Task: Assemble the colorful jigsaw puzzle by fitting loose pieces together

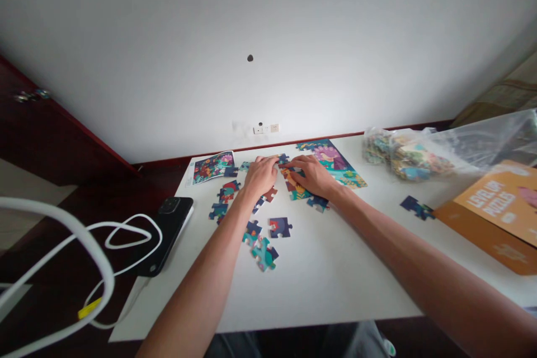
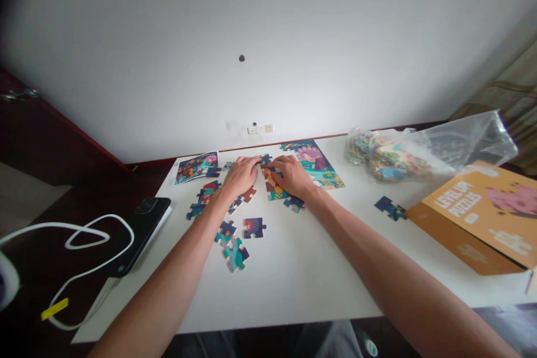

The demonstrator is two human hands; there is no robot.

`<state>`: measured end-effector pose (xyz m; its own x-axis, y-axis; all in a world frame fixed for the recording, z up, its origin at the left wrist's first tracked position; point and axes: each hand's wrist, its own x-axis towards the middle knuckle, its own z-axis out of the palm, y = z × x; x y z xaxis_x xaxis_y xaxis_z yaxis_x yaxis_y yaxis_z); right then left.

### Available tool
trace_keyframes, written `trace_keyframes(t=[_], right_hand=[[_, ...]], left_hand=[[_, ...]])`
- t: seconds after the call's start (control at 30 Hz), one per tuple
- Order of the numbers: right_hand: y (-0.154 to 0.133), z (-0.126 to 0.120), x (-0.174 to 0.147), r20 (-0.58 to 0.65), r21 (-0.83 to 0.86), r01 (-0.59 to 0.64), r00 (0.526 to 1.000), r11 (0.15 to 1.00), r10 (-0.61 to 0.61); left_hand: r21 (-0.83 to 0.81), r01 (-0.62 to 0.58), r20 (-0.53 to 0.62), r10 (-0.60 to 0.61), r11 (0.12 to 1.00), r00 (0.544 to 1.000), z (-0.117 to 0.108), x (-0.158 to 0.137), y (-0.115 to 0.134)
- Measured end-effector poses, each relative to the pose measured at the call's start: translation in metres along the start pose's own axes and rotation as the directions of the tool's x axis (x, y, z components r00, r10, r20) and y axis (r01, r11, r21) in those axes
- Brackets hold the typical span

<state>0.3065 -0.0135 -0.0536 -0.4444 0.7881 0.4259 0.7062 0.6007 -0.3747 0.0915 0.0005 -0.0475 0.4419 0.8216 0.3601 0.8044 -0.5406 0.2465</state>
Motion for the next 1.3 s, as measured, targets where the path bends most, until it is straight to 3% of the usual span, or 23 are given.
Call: trace_keyframes(t=[0.37,0.6,1.1,1.3], right_hand=[[-0.003,-0.006,-0.001,0.038,-0.062,-0.070,0.997,0.996,0.072],[0.006,-0.010,-0.001,0.099,-0.099,-0.018,0.995,0.995,0.027],[0.007,-0.009,-0.002,0.125,-0.123,0.009,0.992,0.992,0.006],[-0.003,-0.009,-0.001,0.045,-0.173,-0.123,0.990,0.977,0.132]], left_hand=[[0.024,0.069,0.019,-0.069,0.997,0.997,0.006,0.001,-0.003],[-0.001,0.110,0.051,-0.110,0.994,0.993,0.003,0.001,0.000],[0.001,0.035,0.088,-0.035,0.999,0.996,0.012,0.005,-0.006],[0.014,0.043,0.088,-0.044,0.999,0.995,0.011,0.004,-0.004]])
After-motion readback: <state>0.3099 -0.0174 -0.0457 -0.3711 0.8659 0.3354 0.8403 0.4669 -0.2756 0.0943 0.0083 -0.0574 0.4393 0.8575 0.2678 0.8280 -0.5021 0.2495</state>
